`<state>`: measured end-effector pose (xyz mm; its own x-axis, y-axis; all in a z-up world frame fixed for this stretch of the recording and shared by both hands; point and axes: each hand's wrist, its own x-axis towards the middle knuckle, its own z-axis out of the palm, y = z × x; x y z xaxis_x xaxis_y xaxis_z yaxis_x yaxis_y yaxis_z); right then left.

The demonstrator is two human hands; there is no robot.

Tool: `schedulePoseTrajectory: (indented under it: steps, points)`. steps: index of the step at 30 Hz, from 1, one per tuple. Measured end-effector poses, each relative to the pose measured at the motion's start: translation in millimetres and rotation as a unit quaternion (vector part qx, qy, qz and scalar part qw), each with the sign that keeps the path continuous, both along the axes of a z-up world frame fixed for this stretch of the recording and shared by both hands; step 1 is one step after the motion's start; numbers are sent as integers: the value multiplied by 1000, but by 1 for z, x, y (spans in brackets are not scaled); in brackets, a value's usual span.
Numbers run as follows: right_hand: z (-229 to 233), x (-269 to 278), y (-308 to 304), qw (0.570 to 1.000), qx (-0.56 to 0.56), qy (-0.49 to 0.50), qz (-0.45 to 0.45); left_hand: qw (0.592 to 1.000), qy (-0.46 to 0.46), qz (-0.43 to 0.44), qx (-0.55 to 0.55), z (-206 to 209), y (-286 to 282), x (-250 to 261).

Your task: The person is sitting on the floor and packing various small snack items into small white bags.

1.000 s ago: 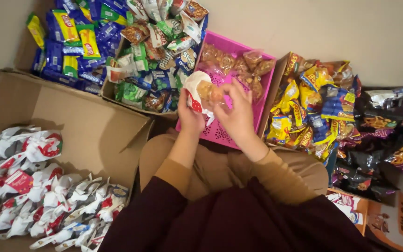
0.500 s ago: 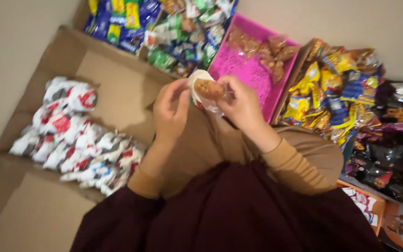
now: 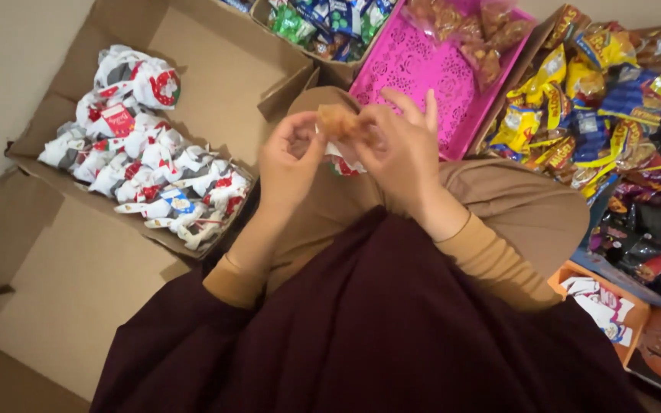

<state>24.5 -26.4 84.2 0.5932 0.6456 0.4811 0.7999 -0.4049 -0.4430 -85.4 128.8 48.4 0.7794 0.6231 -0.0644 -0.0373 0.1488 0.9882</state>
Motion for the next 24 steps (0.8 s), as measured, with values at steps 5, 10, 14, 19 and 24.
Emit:
schedulePoseTrajectory:
  steps: [5, 10, 14, 19, 24]
  points:
    - [-22, -9, -13, 999, -19, -39, 11, 999, 16, 20, 44, 7, -6, -5]
    - [-27, -3, -22, 991, -42, -120, 41, 986, 42, 18, 159, 17, 1, -14]
    - [-24, -9, -17, 985, -48, -152, 64, 959, 11, 10, 284, 24, -3, -18]
    - [-20, -24, -10, 984, -72, -139, 79, 949, -21, -22, 313, 44, -5, -23]
    - [-35, -13, -14, 984, -134, -110, 30, 956, -12, -33, 293, 34, 0, -24]
